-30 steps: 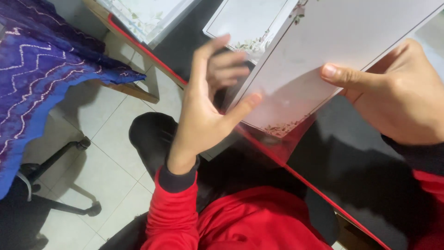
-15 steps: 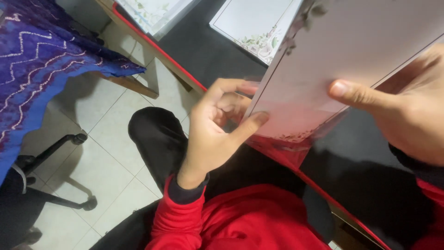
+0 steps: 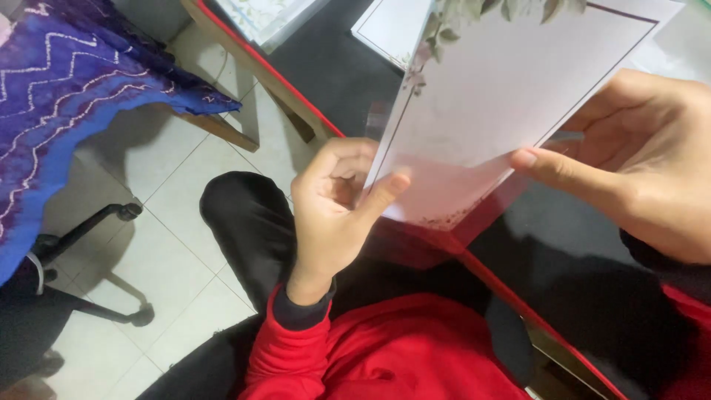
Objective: Folding printed cards and placing them into plastic sleeves.
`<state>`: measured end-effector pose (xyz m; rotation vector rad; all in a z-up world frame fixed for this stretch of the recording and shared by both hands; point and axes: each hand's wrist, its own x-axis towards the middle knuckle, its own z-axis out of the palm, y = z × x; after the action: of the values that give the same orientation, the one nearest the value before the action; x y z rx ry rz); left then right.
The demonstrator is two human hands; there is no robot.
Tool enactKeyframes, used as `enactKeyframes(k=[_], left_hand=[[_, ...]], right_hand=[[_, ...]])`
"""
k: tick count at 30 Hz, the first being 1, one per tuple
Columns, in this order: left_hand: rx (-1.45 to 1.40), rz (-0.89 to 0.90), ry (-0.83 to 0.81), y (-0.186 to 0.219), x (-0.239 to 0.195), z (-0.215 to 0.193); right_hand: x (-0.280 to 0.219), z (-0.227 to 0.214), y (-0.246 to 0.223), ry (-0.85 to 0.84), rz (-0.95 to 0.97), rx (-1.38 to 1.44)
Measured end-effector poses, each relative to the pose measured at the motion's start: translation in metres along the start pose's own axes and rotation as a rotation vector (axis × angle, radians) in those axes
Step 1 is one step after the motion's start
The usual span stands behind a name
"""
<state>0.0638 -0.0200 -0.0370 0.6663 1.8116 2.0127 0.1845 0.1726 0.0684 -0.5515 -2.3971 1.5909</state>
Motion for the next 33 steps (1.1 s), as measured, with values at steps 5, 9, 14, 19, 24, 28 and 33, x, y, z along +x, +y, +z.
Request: enactKeyframes(k=[5,9,14,19,24,28,33], left_hand=[[0.034,0.066,0.010,-0.004,-0.004,-0.006],[-0.143,0.139,-0.029,-0.004,-0.006,-0.015],[-0.143,0.176,0.012,-0.007,-0.008,-0.034],[-0.218,0.210,0.063,-0.007,-0.008,-0.053],[-0.246,0.212,0.092,-0.005,-0.008,-0.064],[-0.277,0.204,0.123,-0.008,-0.008,-0.065],[-0.224,0.203,0.103,0.006,-0.006,-0.065]], right_hand=[[-0.010,0.003,0.007,-0.017,-0.147,0.015],[-0.011,0.011,-0.002,-0.003,-0.223,-0.061],[-0.008,0.029,-0.018,0.018,-0.221,-0.146],[-0.001,0.040,-0.018,0.109,-0.007,-0.305],[0.005,0.054,-0.024,0.089,-0.028,-0.222],[0.005,0.061,-0.026,0.167,0.024,-0.234],[0.010,0.064,-0.024,0.123,-0.018,-0.142]])
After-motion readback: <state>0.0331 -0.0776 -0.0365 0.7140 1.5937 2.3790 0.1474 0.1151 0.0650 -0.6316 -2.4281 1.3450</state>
